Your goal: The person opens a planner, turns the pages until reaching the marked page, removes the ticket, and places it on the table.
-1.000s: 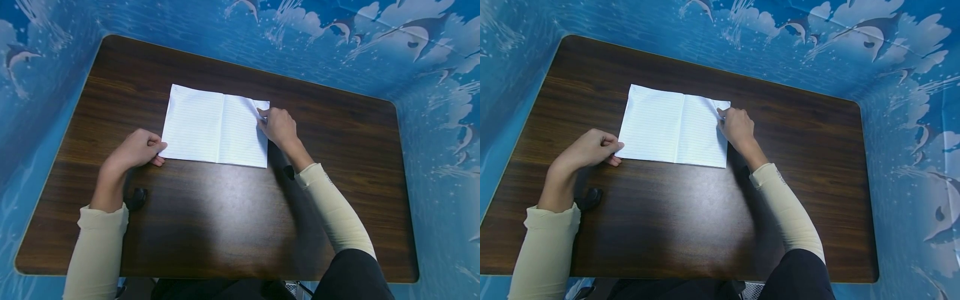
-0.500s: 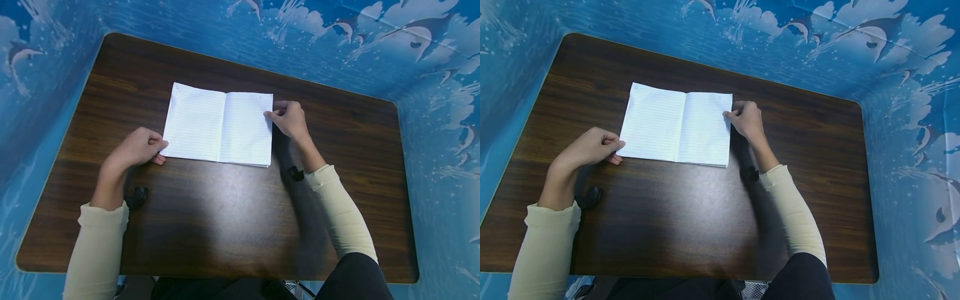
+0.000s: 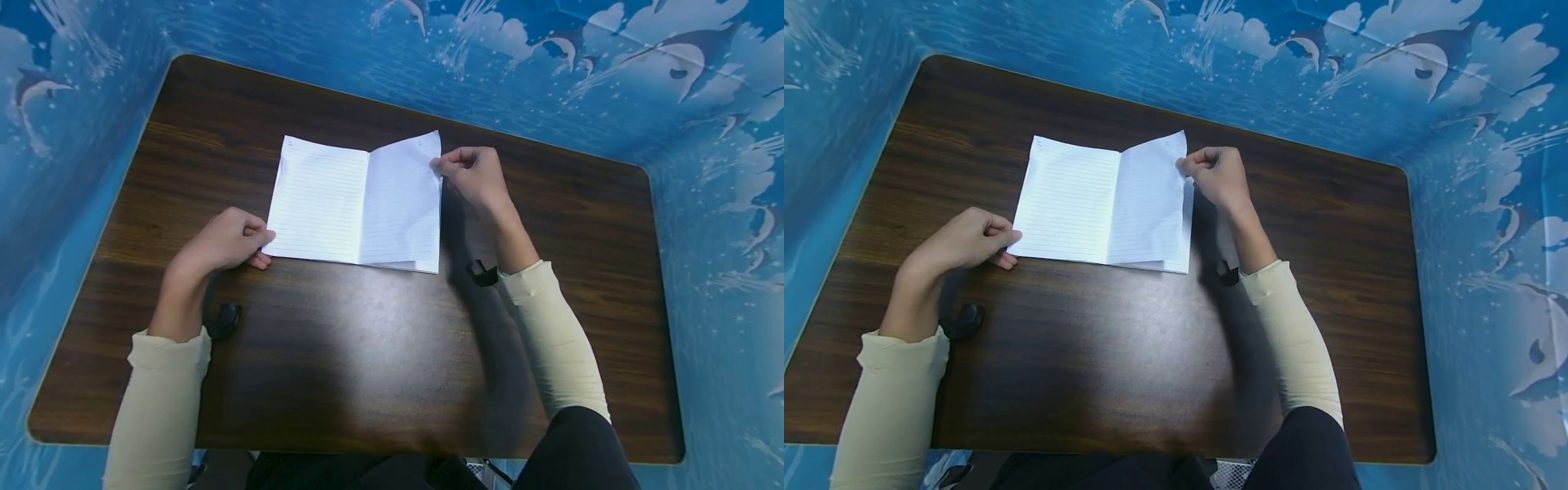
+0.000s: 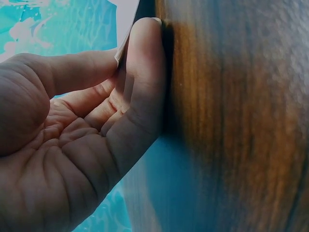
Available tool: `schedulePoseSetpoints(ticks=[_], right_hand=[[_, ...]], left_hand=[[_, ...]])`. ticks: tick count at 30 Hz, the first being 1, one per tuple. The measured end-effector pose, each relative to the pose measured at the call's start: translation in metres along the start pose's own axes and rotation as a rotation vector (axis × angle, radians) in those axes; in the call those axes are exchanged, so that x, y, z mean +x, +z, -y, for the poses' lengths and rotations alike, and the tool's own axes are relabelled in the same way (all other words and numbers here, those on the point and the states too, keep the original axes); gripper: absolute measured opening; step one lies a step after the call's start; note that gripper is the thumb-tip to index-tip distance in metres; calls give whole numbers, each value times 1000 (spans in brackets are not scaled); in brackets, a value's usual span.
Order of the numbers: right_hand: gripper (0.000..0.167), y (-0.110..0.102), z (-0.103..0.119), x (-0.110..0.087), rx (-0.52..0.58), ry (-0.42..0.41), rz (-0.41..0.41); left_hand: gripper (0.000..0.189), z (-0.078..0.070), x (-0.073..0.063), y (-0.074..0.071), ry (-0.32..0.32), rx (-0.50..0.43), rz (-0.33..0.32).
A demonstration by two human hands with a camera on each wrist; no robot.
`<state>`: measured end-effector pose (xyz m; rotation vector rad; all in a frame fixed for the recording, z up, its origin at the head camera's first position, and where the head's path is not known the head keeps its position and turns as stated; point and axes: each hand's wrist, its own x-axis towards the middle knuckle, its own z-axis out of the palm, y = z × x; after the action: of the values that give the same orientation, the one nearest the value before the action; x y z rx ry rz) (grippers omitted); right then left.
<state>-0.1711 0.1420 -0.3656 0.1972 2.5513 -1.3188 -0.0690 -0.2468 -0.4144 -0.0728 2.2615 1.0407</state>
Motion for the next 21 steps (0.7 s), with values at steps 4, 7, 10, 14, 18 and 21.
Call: schedulePoseSetpoints(ticks=[4,7,10,14,18,21], right_hand=[[26,3,14,0,8,-63,2],[25,7,24,-1,21,-112,15],[23,12,33,0,42,-149,28],[21,21,45,1,74,-174,52],[20,30,57,2,88,-203,81],[19,38,65,3,113,-231,103]], left_hand=[[34,0,-1,-1,15,-5,3],[32,1,-1,-1,24,-11,2],[32,1,-1,-1,23,-11,-1],[32,1,-1,-1,15,-5,-4],[33,0,-2,0,11,2,-3],[33,0,-1,0,17,3,-5]])
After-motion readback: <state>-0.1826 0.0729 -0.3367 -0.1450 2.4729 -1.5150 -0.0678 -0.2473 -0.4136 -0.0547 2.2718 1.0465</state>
